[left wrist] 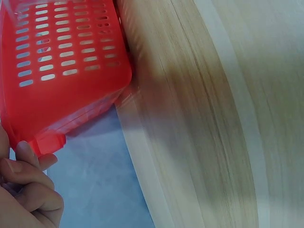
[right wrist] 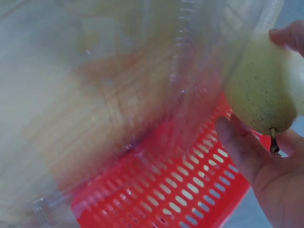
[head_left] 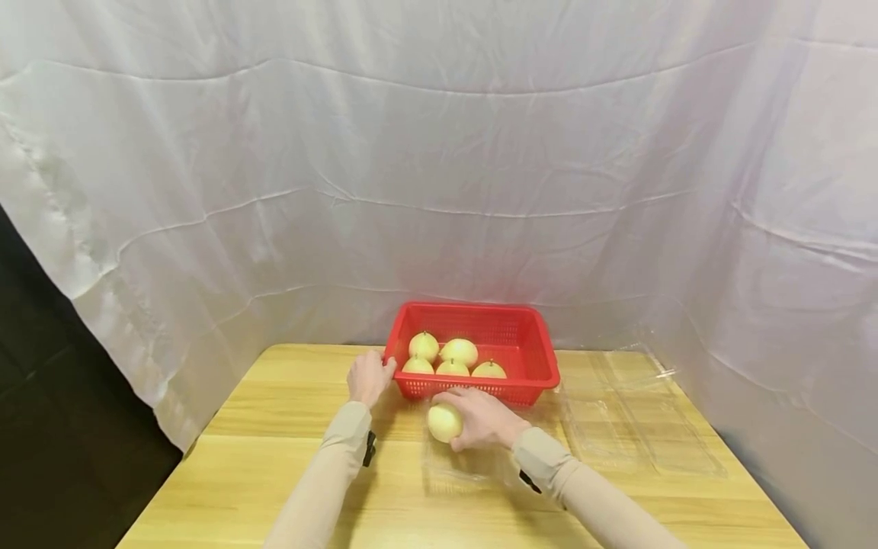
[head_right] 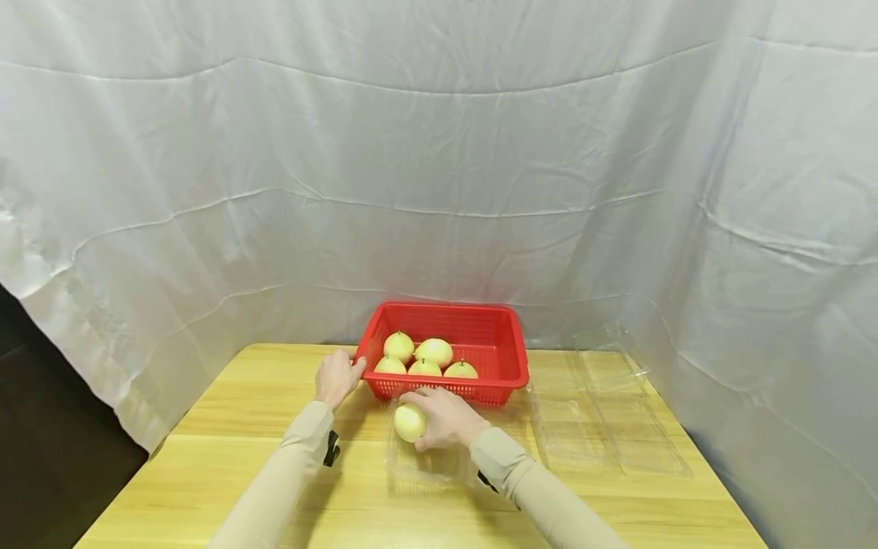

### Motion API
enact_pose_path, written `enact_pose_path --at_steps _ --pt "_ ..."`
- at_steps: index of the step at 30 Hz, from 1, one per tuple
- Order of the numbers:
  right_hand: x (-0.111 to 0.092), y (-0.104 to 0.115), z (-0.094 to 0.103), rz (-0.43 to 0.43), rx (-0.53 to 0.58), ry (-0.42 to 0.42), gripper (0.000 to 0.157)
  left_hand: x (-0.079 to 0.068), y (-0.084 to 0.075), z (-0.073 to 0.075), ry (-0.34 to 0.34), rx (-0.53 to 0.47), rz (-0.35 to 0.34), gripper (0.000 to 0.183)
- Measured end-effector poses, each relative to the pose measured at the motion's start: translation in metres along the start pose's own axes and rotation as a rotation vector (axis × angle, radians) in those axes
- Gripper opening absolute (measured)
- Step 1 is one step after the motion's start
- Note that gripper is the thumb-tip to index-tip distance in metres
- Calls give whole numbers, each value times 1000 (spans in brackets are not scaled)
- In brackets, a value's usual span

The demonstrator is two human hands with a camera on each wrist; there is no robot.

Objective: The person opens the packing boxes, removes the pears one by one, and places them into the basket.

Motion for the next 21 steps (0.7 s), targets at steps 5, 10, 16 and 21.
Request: enact_pose_path --at_steps 5,10,16,21 --pt "-7 -5 10 -37 42 -9 71 0 0 0 15 -3 12 24" --pt "-11 -8 24 -48 81 -22 70 0 0 1 15 -4 7 24" --pt "-12 -16 40 -70 105 -68 69 2 0 1 8 -3 3 24" --pt "-12 -29 51 -118 126 -143 71 1 1 -1 21 -3 15 23"
Point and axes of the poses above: each hand's wrist, its own x-axis towards the middle knuckle, its own z-axis out of the back of the hand, y = z × x, the point moved 4 cm from there along x, towards the middle knuckle, and after that the axes turned 5 degrees about -x, right-handed, at the moved point
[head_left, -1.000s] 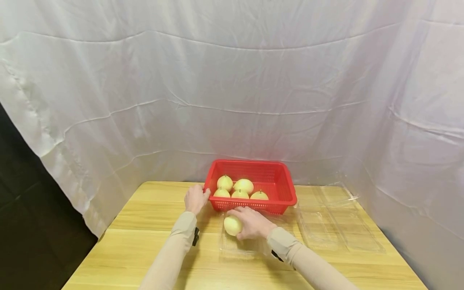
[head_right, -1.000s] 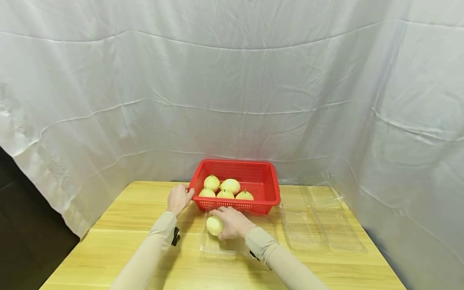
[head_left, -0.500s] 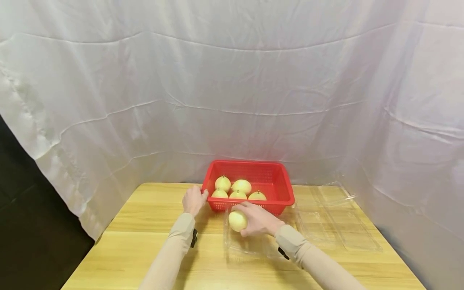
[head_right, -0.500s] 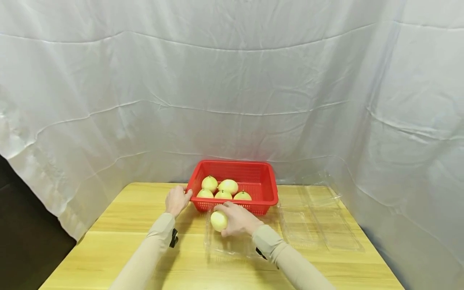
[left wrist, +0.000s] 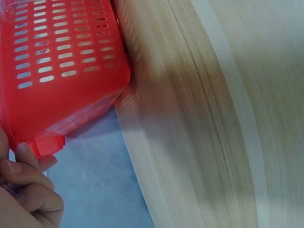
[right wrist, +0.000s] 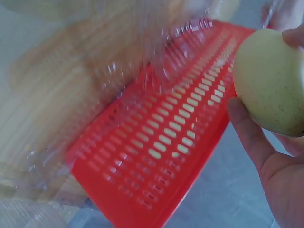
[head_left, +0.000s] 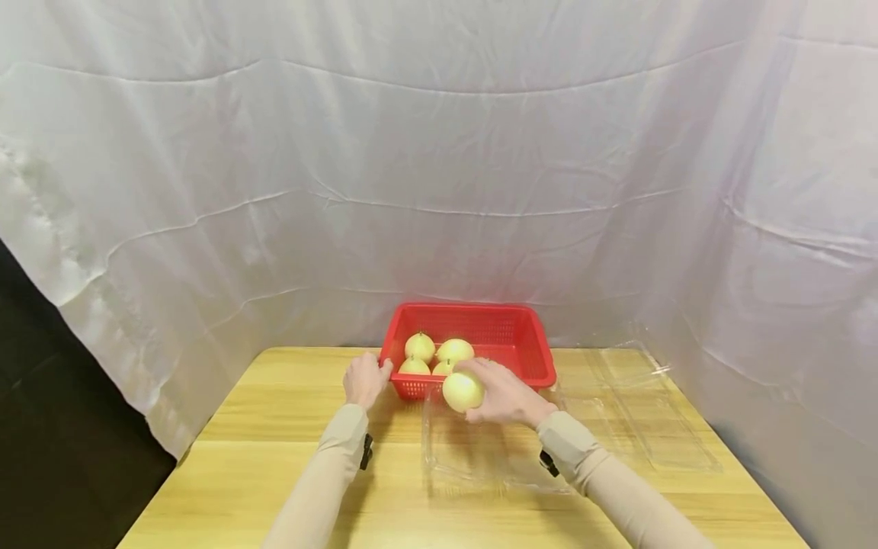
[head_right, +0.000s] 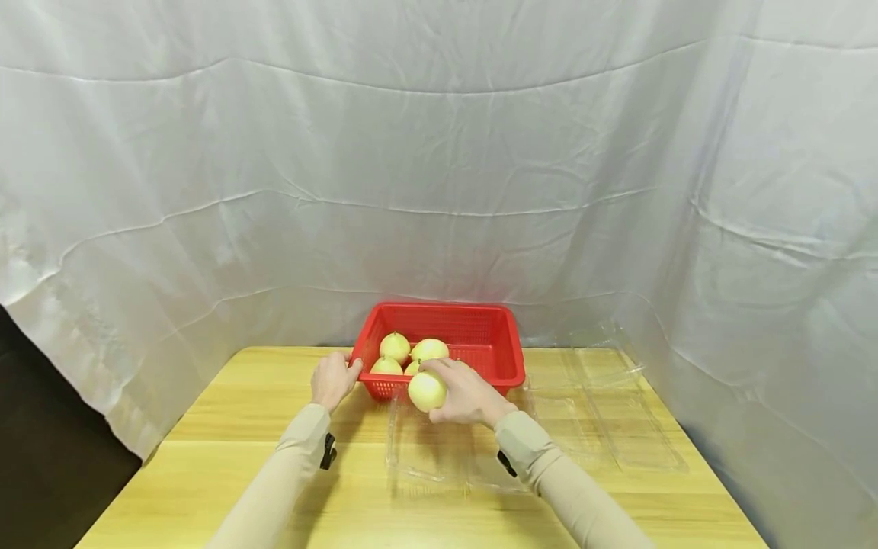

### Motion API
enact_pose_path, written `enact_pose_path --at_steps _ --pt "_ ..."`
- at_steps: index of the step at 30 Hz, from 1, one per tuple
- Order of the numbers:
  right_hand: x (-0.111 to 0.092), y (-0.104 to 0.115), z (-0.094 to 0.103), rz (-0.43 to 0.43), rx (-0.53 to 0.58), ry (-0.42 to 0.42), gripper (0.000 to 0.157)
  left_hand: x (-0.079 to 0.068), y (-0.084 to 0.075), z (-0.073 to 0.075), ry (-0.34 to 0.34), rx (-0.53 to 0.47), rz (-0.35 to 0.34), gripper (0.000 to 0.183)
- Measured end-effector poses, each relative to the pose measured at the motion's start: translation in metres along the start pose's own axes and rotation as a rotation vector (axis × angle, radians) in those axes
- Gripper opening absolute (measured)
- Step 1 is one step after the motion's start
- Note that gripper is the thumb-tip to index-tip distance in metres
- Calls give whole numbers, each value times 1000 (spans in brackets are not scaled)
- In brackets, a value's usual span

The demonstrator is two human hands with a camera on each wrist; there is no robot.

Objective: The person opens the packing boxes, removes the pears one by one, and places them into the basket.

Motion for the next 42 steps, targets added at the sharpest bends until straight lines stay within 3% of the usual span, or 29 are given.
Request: enact_pose_path --at_steps 5,12,22,30,42 --pt "7 -11 13 9 11 -89 72 -2 1 1 -5 -6 10 23" --pt "13 -27 29 -22 -9 -142 71 -1 -1 0 0 4 6 23" --pt "23 -64 42 -173 -57 -213 69 -3 -2 -2 2 -2 5 23" --pt "26 -92 41 -301 -158 -153 67 -2 -4 0 -3 -13 -9 24" --pt "32 -97 18 -297 -298 -42 67 -5 4 7 -16 3 8 28"
Point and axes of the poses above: each hand's wrist, its own x-axis towards the middle knuckle, its own z-axis out of the back of the hand, y = z × x, the point moved 4 cm from there along x, towards the middle knuckle, and after that the axes turned 5 degrees about -x, right-handed, at the moved point
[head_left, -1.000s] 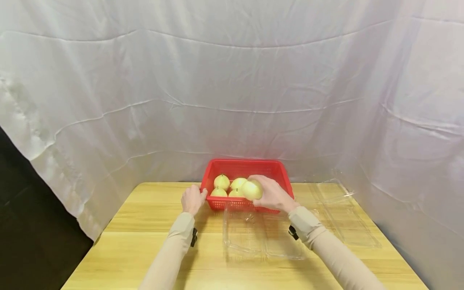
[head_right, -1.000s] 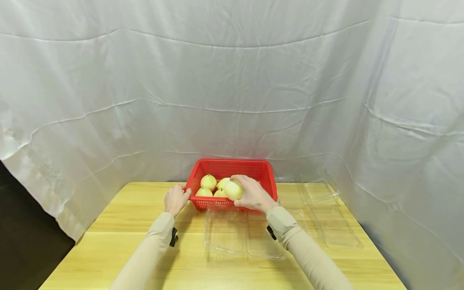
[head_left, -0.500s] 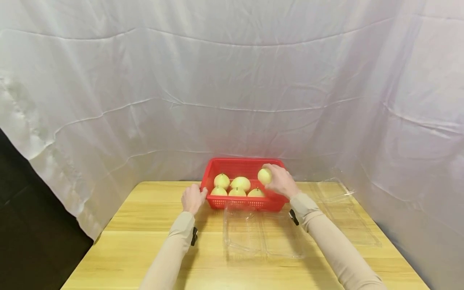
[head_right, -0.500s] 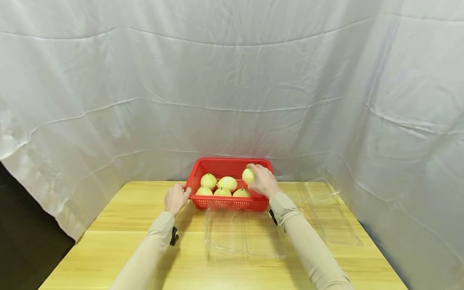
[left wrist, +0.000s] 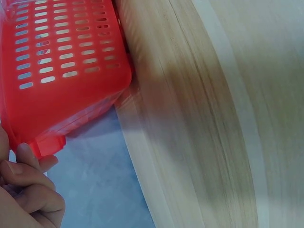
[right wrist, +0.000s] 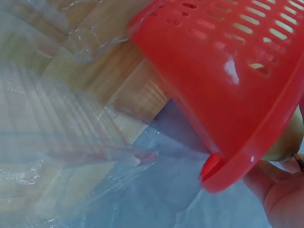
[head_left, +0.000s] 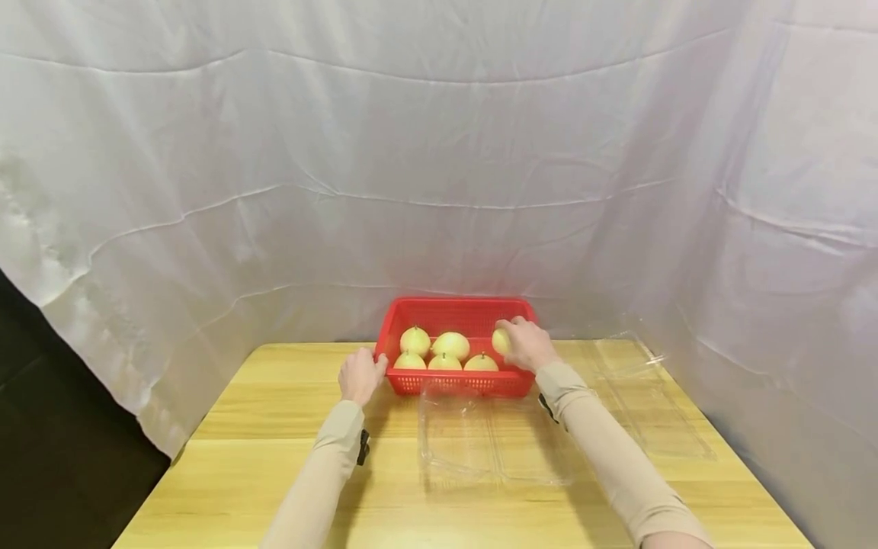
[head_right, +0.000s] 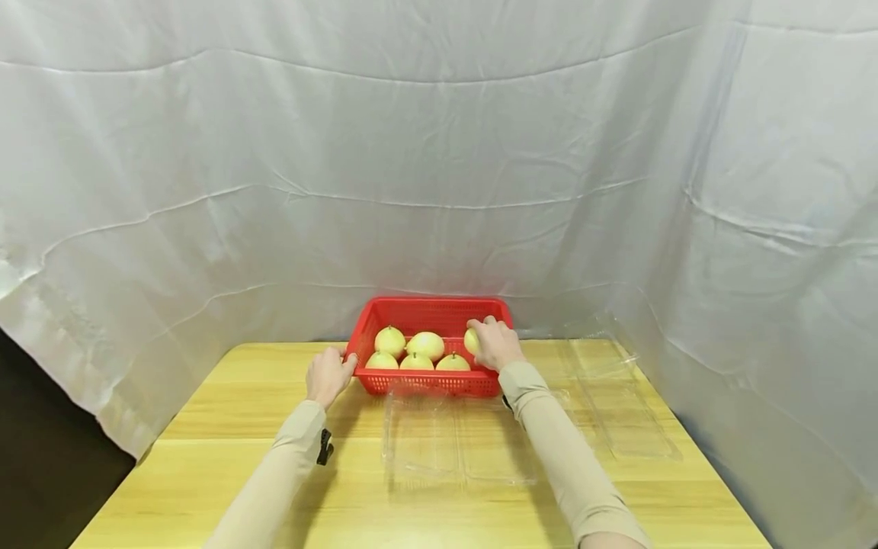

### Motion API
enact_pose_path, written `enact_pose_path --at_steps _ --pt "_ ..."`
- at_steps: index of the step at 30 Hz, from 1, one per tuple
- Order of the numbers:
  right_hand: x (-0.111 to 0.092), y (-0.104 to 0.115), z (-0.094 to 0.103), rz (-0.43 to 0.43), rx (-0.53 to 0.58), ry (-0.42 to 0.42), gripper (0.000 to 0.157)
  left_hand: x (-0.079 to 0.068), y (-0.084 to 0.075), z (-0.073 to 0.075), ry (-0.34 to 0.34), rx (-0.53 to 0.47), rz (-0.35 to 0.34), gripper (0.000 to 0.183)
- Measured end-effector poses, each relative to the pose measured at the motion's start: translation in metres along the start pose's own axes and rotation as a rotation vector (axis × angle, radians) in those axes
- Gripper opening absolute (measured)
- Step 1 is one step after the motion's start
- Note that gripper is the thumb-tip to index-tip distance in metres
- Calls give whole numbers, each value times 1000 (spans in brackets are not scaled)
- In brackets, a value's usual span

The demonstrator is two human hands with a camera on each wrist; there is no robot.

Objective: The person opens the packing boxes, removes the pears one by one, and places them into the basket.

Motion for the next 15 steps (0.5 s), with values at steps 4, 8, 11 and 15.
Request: enact_pose_path --at_steps 4,8,11,15 --pt "3 3 -6 21 -85 18 60 1 -1 0 3 -2 -19 28" --pt "6 3 -13 42 -141 33 54 0 2 -1 11 4 -8 27" --pt "8 3 -20 48 -142 47 49 0 3 0 3 4 -3 28" --pt "8 2 -26 43 -153 60 45 -1 2 -1 7 -5 -22 28"
Point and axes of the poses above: each hand's wrist, its own x-axis towards the middle knuckle, its own z-axis out of the back of the hand, y = z × x, the point moved 4 cm from there along x, towards the middle knuckle, and after that the axes turned 5 degrees about -x, right-handed, at the moved point
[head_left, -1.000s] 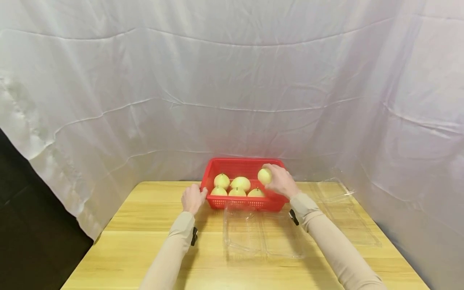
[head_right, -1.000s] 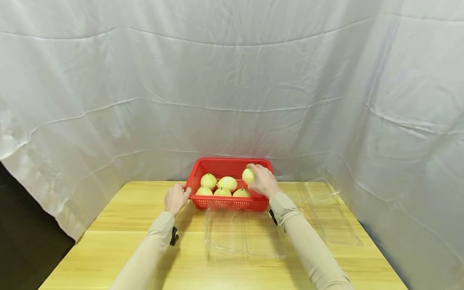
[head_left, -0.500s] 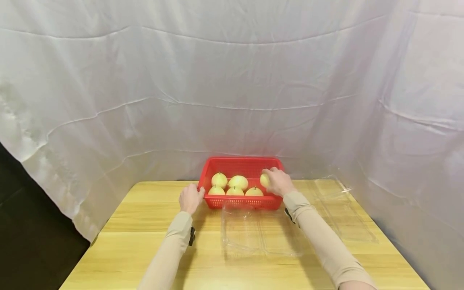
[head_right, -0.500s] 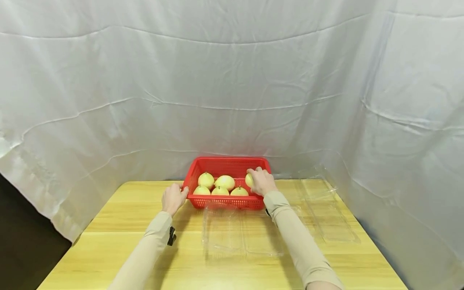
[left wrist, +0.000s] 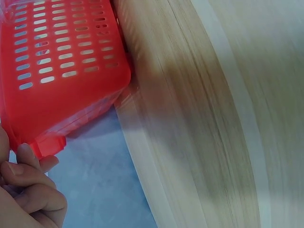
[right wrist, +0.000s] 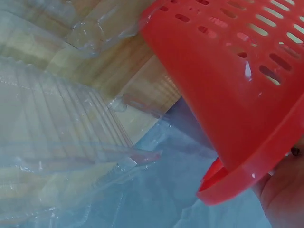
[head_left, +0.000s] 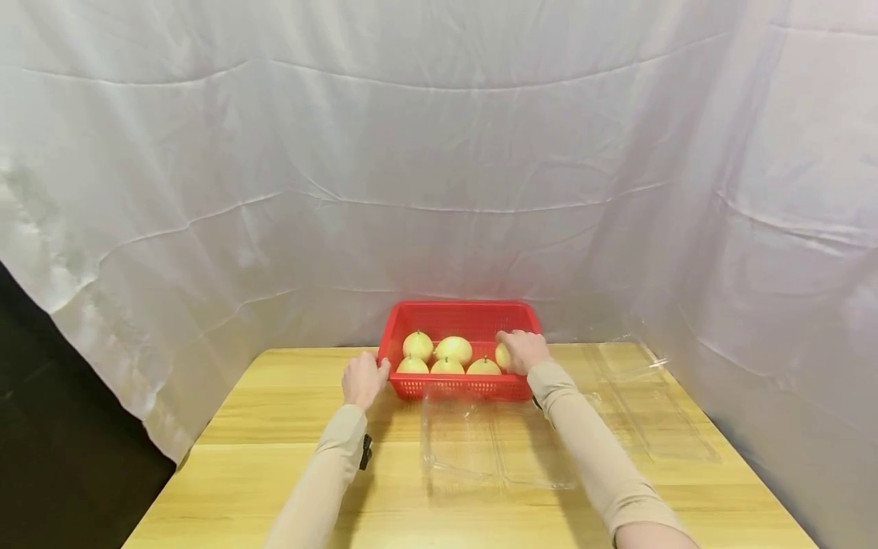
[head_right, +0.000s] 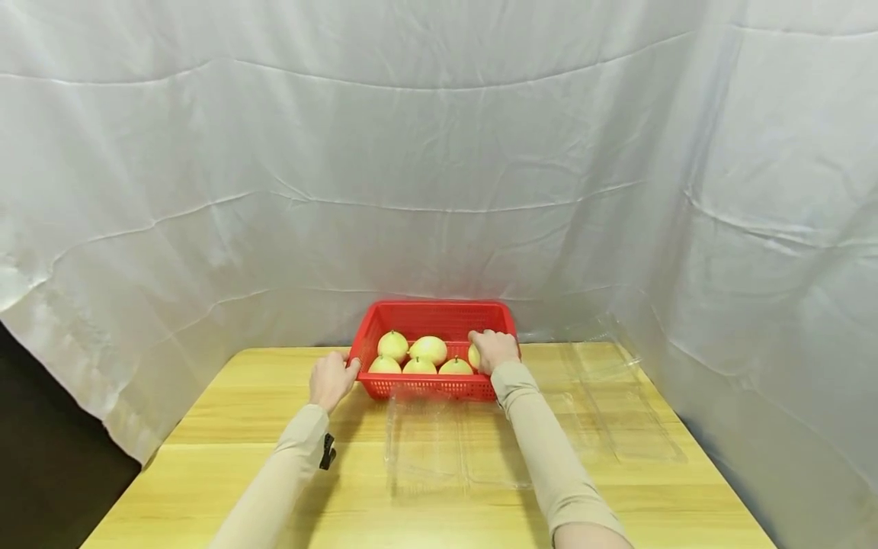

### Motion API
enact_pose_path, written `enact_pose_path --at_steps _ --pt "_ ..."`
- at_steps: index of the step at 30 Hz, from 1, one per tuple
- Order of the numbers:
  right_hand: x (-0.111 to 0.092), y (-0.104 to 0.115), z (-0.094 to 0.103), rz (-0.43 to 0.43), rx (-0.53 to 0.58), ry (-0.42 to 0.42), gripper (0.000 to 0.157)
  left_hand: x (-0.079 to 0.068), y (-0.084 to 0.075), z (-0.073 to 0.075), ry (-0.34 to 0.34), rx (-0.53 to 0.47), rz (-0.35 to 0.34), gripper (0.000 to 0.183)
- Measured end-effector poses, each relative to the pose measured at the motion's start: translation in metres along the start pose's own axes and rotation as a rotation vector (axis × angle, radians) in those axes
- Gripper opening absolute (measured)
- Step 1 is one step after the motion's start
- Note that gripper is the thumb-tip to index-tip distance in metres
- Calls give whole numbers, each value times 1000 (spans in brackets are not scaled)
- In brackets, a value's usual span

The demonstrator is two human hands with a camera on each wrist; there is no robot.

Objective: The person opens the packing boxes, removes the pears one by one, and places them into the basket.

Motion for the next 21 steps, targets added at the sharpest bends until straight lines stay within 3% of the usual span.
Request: enact_pose_path --at_steps 12,21 --pt "5 6 0 49 -43 26 33 2 0 4 -1 5 -11 28" --pt "5 6 -7 28 13 129 35 0 -2 3 8 3 -3 28"
Point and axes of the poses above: each hand's wrist, its own x-axis towards the middle knuckle, its own z-axis out of the back of the hand, y = z × x, the point moved 4 cm from there along x, towards the middle knuckle, and after that the axes turned 5 degrees about -x, right-handed, at the moved point
